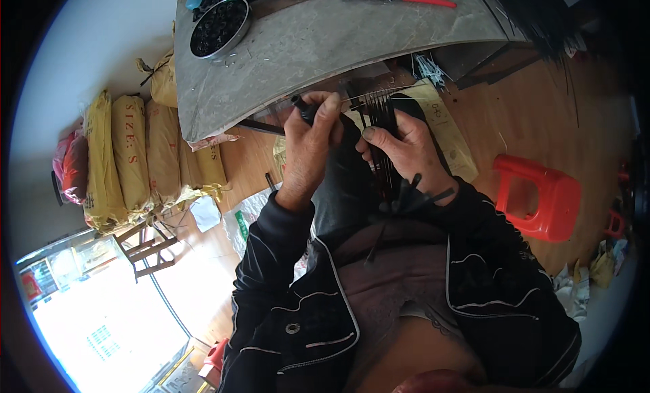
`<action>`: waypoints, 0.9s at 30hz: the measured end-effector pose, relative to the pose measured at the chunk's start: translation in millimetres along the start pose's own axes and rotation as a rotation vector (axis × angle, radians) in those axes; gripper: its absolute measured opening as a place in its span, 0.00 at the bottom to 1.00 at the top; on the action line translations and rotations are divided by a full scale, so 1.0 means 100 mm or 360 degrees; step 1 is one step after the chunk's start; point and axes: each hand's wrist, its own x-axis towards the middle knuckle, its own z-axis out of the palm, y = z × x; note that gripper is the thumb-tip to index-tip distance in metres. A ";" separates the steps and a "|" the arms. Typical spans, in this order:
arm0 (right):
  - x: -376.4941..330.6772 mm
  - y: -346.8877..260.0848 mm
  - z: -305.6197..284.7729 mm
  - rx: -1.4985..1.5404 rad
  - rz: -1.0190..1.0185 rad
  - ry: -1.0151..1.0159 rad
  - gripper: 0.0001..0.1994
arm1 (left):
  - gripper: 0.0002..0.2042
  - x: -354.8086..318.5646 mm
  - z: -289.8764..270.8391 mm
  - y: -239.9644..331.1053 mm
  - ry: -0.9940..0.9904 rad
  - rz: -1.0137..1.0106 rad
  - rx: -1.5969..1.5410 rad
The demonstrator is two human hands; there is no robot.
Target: Assembling small black plastic components onto a set of rods.
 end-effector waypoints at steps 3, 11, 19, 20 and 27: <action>0.01 0.03 -0.01 0.0006 -0.0019 -0.0042 0.08 | 0.14 -0.08 0.05 0.01 -0.0056 0.0021 0.0064; 0.00 0.00 -0.02 -0.0096 -0.0099 -0.0019 0.08 | 0.11 -0.09 0.12 -0.05 -0.0059 -0.0101 -0.0208; 0.13 -0.12 -0.21 -0.1027 -0.0035 -0.0317 0.14 | 0.12 -0.09 0.10 -0.07 -0.0092 -0.0131 -0.0361; 0.13 -0.08 -0.22 -0.1018 -0.0037 -0.0312 0.14 | 0.13 -0.09 0.08 -0.08 -0.0134 -0.0123 -0.0393; 0.13 0.09 -0.28 0.0011 0.0311 -0.0372 0.15 | 0.14 -0.12 0.07 -0.13 -0.0267 -0.0113 -0.0577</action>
